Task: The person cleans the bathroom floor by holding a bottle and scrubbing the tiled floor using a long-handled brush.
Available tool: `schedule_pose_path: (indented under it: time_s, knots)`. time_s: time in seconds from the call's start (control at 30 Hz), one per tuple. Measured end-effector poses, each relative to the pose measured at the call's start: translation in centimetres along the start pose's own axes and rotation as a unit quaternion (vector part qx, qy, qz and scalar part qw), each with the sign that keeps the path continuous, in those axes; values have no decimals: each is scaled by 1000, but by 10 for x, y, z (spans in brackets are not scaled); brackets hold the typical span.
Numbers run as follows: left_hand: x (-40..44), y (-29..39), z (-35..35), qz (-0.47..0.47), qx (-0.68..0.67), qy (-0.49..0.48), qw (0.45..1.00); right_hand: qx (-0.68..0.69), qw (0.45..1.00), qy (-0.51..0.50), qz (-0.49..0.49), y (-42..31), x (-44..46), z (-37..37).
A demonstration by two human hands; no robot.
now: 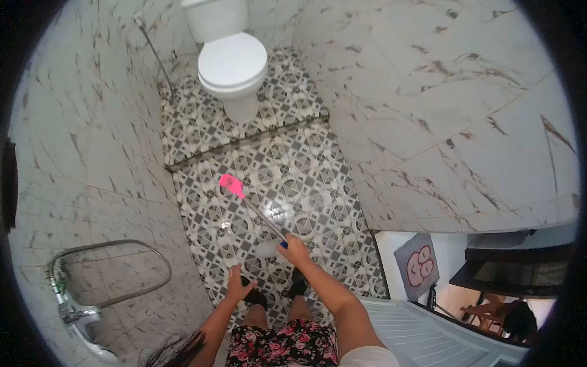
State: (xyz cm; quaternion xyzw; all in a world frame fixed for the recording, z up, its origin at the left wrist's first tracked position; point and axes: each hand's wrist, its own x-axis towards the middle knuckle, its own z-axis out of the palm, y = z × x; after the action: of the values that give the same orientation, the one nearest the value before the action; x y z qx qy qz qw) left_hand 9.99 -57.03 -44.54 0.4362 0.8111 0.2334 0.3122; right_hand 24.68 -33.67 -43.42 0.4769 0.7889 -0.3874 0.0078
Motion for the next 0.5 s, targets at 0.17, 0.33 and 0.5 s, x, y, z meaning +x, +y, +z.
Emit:
schedule_pose_path:
  time_s: [0.17,0.33,0.5]
  knots:
    - [-80,-91,55,-156,-52,-93,982,-85,994,39,63,106,36,25]
    - [-125,-138,77,-239,-105,-78,962,-150,983,66,85,170,82,47]
    - [-182,-167,71,-294,-103,-34,950,-164,973,65,149,187,99,68]
